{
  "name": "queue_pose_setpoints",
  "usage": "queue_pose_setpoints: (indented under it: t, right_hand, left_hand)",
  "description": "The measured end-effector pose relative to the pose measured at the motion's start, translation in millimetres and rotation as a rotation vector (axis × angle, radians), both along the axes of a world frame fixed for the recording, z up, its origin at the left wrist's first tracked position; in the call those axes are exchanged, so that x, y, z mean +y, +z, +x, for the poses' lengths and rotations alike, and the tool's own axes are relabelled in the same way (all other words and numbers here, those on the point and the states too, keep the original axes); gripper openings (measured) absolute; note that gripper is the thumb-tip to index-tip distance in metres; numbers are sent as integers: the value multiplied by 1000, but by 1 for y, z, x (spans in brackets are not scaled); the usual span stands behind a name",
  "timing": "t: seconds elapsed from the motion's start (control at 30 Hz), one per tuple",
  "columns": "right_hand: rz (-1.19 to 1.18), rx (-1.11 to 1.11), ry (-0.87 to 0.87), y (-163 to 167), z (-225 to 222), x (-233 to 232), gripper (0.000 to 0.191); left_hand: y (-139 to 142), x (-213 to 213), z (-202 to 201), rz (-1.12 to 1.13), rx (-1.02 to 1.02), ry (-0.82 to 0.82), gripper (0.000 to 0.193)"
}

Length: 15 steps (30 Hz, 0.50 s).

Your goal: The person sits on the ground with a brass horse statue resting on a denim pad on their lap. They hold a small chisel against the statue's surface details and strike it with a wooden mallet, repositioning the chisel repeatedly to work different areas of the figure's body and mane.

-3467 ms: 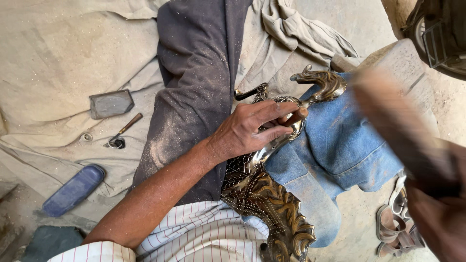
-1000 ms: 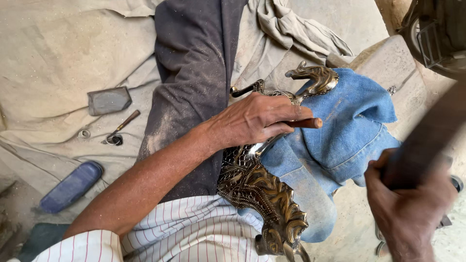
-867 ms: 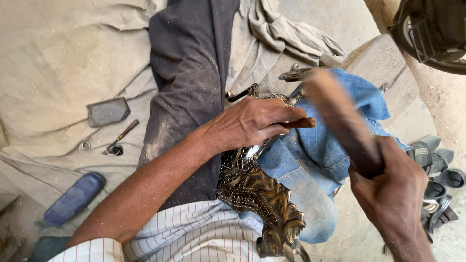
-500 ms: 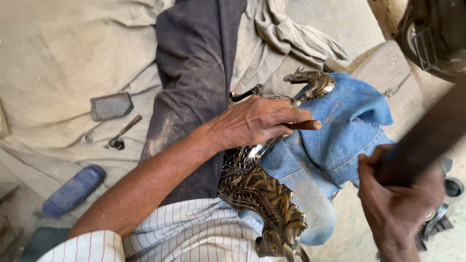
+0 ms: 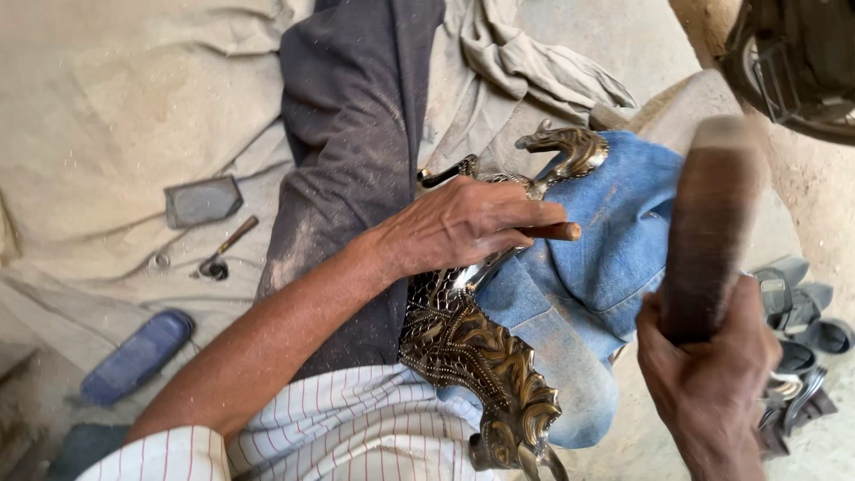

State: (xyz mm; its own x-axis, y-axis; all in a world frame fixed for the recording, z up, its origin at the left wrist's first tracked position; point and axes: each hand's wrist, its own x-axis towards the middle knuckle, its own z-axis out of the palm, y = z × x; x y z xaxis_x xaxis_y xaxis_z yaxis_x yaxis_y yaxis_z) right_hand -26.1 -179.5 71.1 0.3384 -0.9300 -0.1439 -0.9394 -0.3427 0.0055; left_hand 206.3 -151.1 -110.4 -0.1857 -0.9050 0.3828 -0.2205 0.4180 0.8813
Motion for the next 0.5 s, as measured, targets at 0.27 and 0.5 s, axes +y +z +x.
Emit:
queue_pose_setpoints:
  t: [0.27,0.5]
  right_hand:
    - [22,136,-30,-7,-27,16,37]
    - [117,-492,-297,5,-52,64,26]
  left_hand:
    - [-1,6,0,-22,-9,49,45]
    - [21,18,-9,100,155,224,45]
